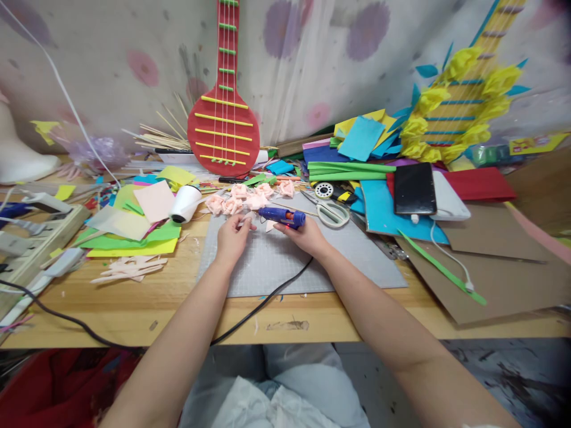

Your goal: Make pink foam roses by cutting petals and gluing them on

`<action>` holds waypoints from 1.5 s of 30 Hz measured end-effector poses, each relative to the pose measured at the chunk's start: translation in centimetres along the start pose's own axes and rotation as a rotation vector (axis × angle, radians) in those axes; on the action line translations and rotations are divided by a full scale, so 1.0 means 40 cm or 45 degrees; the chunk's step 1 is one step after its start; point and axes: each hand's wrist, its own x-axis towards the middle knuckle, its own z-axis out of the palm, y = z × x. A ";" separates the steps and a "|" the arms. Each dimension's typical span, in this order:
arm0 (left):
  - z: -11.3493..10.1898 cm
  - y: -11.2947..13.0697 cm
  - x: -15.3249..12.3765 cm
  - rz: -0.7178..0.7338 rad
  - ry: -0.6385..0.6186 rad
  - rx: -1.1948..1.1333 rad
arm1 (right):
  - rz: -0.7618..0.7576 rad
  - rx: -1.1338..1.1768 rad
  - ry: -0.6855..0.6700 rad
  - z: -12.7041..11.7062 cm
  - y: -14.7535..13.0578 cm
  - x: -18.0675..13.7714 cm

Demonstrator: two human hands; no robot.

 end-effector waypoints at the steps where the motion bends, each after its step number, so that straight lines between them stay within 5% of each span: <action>1: 0.000 -0.001 0.000 -0.002 -0.002 -0.001 | -0.004 0.015 0.003 0.000 0.000 0.000; 23: 0.010 -0.002 0.003 -0.087 -0.011 -0.203 | -0.060 -0.170 -0.061 -0.001 -0.025 -0.007; 45: 0.016 -0.012 0.007 -0.141 -0.023 -0.286 | 0.065 -0.113 0.139 -0.001 0.001 0.004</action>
